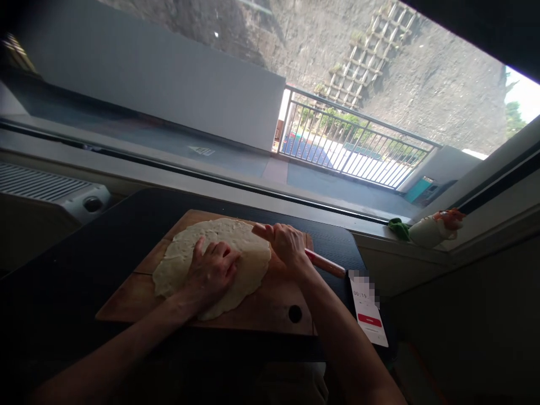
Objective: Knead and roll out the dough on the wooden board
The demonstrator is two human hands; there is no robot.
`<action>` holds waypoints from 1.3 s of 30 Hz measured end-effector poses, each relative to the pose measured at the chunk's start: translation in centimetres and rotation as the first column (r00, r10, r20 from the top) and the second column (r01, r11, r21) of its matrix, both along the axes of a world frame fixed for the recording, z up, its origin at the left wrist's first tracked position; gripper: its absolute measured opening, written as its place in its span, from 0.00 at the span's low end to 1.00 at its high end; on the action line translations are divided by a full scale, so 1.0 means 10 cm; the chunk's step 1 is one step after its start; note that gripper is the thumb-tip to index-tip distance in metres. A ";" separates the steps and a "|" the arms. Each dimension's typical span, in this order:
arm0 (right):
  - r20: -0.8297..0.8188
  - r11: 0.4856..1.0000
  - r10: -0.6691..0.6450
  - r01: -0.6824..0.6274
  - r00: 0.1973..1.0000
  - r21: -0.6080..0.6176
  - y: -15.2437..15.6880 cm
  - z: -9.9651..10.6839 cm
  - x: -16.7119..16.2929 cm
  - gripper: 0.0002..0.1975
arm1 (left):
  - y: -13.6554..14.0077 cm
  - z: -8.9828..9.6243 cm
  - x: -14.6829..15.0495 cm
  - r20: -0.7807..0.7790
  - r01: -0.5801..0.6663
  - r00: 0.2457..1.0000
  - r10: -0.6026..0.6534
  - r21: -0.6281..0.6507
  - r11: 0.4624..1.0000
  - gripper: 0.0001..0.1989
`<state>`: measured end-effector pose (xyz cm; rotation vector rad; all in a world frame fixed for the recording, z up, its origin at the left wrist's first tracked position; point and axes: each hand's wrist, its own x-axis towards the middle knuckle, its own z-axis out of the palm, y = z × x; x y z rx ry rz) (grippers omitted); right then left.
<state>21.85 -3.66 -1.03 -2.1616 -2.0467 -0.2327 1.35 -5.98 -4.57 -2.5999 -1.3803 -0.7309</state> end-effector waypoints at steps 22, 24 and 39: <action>-0.134 0.980 -0.145 0.124 0.980 -0.153 0.39 -0.12 -0.19 0.27 | -0.01 0.00 -0.02 0.031 -0.014 0.999 0.015 -0.034 0.999 0.08; -0.139 0.986 -0.120 0.102 0.983 -0.134 0.35 -0.14 -0.21 0.28 | -0.02 0.00 -0.02 0.033 -0.008 0.999 0.010 -0.041 0.999 0.08; -0.134 0.990 -0.001 0.020 0.991 0.138 0.22 -0.18 -0.13 0.18 | 0.60 0.24 -0.27 0.055 -0.197 0.978 0.203 -0.102 0.975 0.11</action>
